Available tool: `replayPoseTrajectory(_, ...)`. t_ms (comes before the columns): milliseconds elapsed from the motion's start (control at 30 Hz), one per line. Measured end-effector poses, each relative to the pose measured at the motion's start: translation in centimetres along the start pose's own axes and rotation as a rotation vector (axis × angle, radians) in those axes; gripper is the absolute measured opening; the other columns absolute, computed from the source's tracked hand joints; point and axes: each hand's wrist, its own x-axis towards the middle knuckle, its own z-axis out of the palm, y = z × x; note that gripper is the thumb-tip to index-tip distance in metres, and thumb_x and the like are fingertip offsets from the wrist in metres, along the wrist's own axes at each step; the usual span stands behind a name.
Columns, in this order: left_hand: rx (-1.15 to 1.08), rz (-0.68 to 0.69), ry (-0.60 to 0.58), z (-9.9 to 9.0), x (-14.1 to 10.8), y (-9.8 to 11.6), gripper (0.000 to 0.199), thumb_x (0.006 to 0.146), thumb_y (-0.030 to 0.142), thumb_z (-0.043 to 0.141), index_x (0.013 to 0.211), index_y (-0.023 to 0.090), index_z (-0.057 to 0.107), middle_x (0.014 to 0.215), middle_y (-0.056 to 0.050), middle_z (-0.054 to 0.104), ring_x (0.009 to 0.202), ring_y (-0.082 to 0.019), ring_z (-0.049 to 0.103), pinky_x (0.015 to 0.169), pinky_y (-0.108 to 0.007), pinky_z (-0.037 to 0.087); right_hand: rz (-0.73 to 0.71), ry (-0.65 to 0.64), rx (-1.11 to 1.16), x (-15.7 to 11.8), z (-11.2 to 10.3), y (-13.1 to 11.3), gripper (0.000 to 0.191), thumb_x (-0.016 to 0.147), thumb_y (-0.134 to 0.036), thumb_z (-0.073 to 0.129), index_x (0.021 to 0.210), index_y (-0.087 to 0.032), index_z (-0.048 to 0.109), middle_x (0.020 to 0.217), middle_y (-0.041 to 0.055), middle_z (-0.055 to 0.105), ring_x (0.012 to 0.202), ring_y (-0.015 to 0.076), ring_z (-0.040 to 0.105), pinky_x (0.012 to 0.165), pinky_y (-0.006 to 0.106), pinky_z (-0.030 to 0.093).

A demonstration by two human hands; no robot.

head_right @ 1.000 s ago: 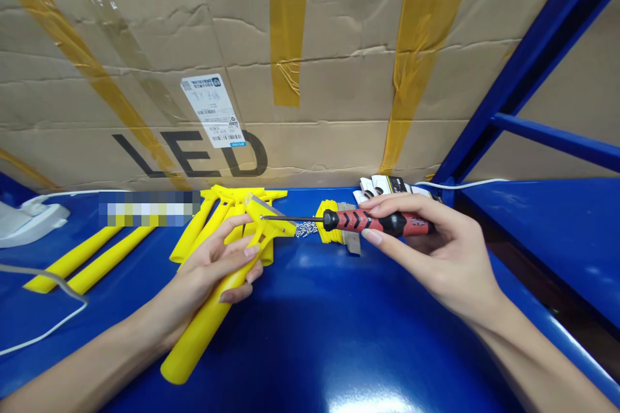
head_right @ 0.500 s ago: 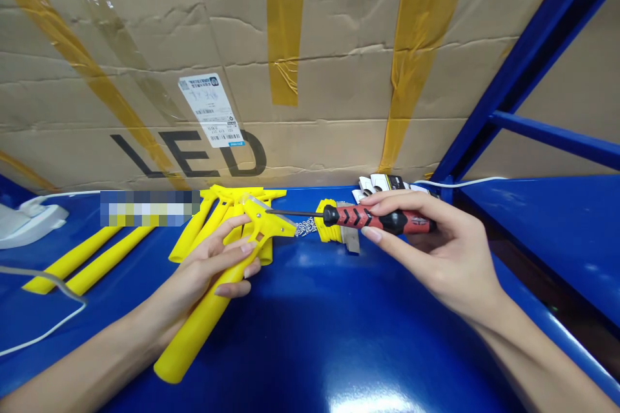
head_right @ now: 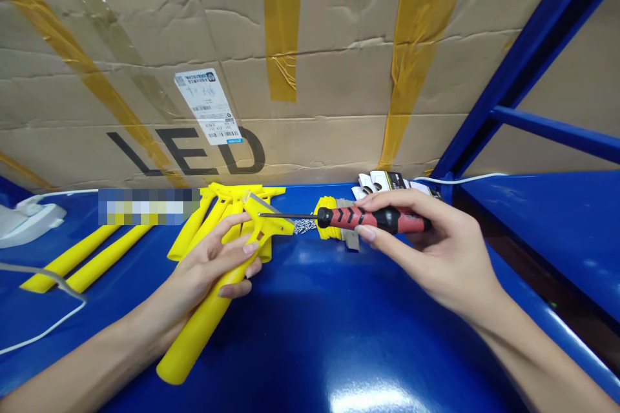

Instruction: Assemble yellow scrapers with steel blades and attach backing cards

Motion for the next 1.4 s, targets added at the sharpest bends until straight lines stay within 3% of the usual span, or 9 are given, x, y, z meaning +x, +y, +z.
replayPoseTrajectory(100, 0.042, 0.029, 0.027, 0.2, -0.1, -0.2, 0.051, 0.083, 0.028, 0.079, 0.125, 0.027, 0.050, 0.079, 0.001, 0.060, 0.064, -0.010, 0.054, 0.046, -0.013, 0.037, 0.077, -0.039, 0.055, 0.2, -0.5, -0.3, 0.022, 0.091, -0.042, 0.066, 0.110, -0.030, 0.064, 0.062, -0.0027, 0.061, 0.039, 0.0136, 0.053, 0.038, 0.029, 0.043)
replayPoseTrajectory(267, 0.087, 0.077, 0.066, 0.7, -0.1, -0.3, 0.057, 0.084, 0.030, 0.078, 0.131, 0.027, 0.045, 0.074, 0.002, 0.060, 0.057, -0.007, 0.049, 0.049, -0.015, 0.039, 0.160, -0.193, 0.370, 0.8, -1.0, -0.2, 0.033, 0.089, -0.035, 0.070, 0.117, -0.035, 0.054, 0.122, 0.0033, 0.062, 0.065, 0.0140, 0.064, 0.056, 0.031, 0.054)
replayPoseTrajectory(433, 0.094, 0.114, 0.093, 1.3, -0.1, -0.1, 0.062, 0.080, 0.029, 0.080, 0.131, 0.025, 0.044, 0.072, 0.002, 0.061, 0.057, -0.008, 0.048, 0.049, -0.016, 0.039, 0.258, -0.097, 0.191, 0.8, -0.4, 0.3, 0.024, 0.098, -0.051, 0.054, 0.094, -0.027, 0.050, 0.054, -0.0071, 0.045, 0.038, 0.0089, 0.040, 0.035, 0.023, 0.030)
replayPoseTrajectory(600, 0.084, 0.143, 0.129, 1.5, 0.0, -0.2, 0.065, 0.076, 0.027, 0.083, 0.128, 0.025, 0.045, 0.075, 0.002, 0.061, 0.054, -0.008, 0.049, 0.047, -0.017, 0.039, 0.259, -0.234, 0.433, 0.9, -0.5, 0.1, 0.033, 0.090, -0.043, 0.068, 0.114, -0.031, 0.049, 0.094, -0.0002, 0.064, 0.067, 0.0164, 0.066, 0.059, 0.031, 0.055)
replayPoseTrajectory(767, 0.104, 0.147, 0.089, 1.6, 0.0, -0.5, 0.059, 0.080, 0.027, 0.080, 0.128, 0.023, 0.045, 0.073, 0.002, 0.062, 0.055, -0.008, 0.049, 0.047, -0.016, 0.040, 0.247, -0.055, 0.118, 1.0, -0.3, 0.5, 0.030, 0.097, -0.055, 0.052, 0.090, -0.026, 0.047, 0.055, -0.0083, 0.046, 0.035, 0.0075, 0.038, 0.034, 0.022, 0.028)
replayPoseTrajectory(933, 0.110, 0.157, 0.089, 1.6, -0.2, -0.4, 0.062, 0.080, 0.027, 0.080, 0.129, 0.023, 0.043, 0.072, 0.002, 0.062, 0.054, -0.008, 0.049, 0.046, -0.016, 0.040, 0.282, -0.237, 0.400, 1.1, -0.7, 0.8, 0.037, 0.086, -0.046, 0.072, 0.111, -0.030, 0.050, 0.089, -0.0016, 0.062, 0.066, 0.0163, 0.067, 0.055, 0.029, 0.054)
replayPoseTrajectory(1100, 0.108, 0.162, 0.074, 1.6, -0.3, -0.5, 0.064, 0.078, 0.032, 0.082, 0.129, 0.024, 0.043, 0.074, 0.002, 0.062, 0.052, -0.008, 0.049, 0.044, -0.017, 0.039, 0.225, -0.067, 0.156, 1.1, -0.4, 0.8, 0.028, 0.097, -0.053, 0.053, 0.092, -0.026, 0.049, 0.058, -0.0079, 0.048, 0.038, 0.0079, 0.042, 0.036, 0.022, 0.031)
replayPoseTrajectory(1267, 0.122, 0.170, 0.092, 1.5, -0.3, -0.7, 0.066, 0.077, 0.031, 0.082, 0.129, 0.024, 0.041, 0.069, 0.003, 0.062, 0.052, -0.008, 0.048, 0.044, -0.017, 0.039, 0.193, -0.210, 0.384, 1.0, -0.4, 0.8, 0.033, 0.089, -0.046, 0.068, 0.112, -0.029, 0.052, 0.090, -0.0001, 0.063, 0.065, 0.0156, 0.064, 0.058, 0.032, 0.056)
replayPoseTrajectory(1400, 0.127, 0.185, 0.085, 1.3, -0.2, -0.8, 0.062, 0.078, 0.032, 0.081, 0.126, 0.023, 0.043, 0.070, 0.003, 0.062, 0.052, -0.009, 0.048, 0.044, -0.017, 0.038, 0.130, -0.123, 0.269, 0.7, -0.4, 0.7, 0.023, 0.093, -0.045, 0.065, 0.099, -0.027, 0.053, 0.067, -0.0053, 0.053, 0.043, 0.0086, 0.046, 0.038, 0.022, 0.037)
